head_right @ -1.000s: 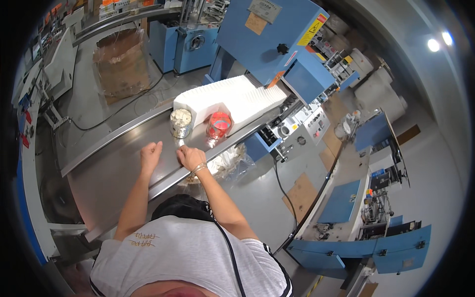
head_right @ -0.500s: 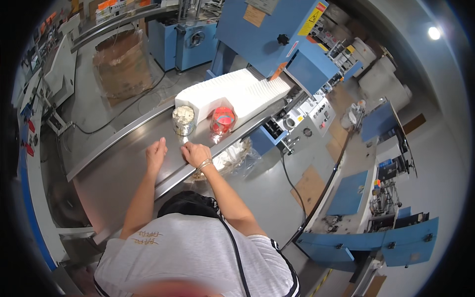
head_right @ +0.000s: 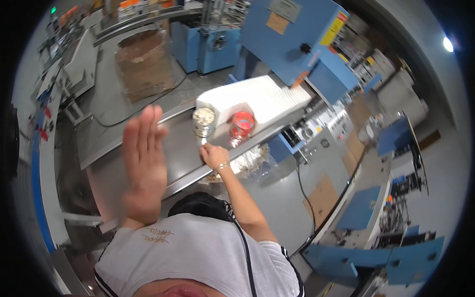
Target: Placing individual paper napkins from a stack onto a moving conveyor belt for packaging.
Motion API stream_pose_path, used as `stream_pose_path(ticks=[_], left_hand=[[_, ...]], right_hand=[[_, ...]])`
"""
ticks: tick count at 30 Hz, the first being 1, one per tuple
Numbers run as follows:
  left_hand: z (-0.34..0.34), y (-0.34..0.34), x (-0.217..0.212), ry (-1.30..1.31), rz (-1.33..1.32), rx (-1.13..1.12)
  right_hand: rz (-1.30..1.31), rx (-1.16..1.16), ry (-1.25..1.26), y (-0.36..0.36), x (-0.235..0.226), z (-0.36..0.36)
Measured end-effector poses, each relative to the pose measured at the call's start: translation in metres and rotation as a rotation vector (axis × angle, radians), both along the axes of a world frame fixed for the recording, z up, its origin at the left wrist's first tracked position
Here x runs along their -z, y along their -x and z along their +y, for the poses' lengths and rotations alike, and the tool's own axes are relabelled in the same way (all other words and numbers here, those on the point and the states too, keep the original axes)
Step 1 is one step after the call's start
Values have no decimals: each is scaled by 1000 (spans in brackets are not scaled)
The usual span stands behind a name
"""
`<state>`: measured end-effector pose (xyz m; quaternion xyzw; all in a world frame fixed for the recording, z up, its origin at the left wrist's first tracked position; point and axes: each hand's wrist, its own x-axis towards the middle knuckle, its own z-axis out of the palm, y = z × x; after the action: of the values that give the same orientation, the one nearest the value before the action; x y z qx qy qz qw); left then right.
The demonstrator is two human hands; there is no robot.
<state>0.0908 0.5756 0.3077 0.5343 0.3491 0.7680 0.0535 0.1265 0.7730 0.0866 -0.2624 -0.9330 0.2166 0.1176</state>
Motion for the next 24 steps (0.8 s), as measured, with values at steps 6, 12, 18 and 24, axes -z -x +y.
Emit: stream_pose_path(ticks=[6, 12, 18, 24], left_hand=[[-38, -28, -41, -414, 585, 800], [-31, -60, -66, -497, 110, 878], [-27, -66, -65, -516, 161, 783], [-27, -66, -66, -430, 90, 872]], right_hand=[[48, -27, -21, 3, 2, -6], [71, -38, -43, 1, 2, -7], [90, -51, -53, 0, 5, -4], [53, -35, -47, 2, 6, -1]])
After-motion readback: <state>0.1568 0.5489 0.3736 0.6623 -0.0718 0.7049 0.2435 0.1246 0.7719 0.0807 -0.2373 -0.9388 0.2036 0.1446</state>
